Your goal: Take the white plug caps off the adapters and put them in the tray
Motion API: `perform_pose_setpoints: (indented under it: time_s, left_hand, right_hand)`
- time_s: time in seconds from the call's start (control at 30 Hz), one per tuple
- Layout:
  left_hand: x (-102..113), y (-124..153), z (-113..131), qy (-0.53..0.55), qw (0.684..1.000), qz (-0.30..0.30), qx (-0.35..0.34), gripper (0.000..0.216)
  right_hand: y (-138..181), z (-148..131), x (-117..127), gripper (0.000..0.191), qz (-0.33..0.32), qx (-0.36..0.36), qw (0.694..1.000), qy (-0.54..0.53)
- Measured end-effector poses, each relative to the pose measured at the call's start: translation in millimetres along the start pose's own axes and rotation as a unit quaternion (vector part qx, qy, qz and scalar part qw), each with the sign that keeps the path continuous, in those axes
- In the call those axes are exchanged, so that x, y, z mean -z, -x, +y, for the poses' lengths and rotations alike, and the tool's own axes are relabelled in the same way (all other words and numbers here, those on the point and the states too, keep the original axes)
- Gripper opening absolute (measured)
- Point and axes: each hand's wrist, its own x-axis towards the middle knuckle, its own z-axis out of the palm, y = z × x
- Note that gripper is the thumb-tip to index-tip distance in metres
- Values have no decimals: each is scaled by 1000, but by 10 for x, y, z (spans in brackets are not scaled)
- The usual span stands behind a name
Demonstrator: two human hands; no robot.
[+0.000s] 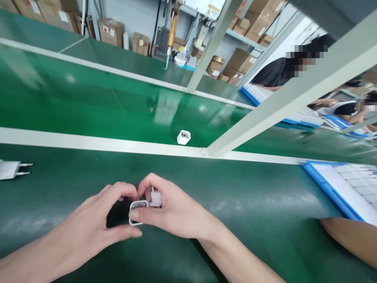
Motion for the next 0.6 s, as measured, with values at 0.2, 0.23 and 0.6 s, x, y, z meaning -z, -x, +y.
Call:
perform_pose_setpoints:
  time_s: [0.2, 0.23, 0.6]
  left_hand:
    - [177, -680, 370, -44, 994, 58, -77, 45]
    - [169, -922, 468, -86, 989, 54, -106, 43]
    - [-187, -2441, 1007, -197, 952, -61, -224, 40]
  right_hand:
    - [-90, 248, 474, 24, 248, 156, 953, -79]
    - [-134, 317, 556, 22, 287, 182, 937, -83]
    - [-184, 637, 965, 22, 548, 317, 774, 18]
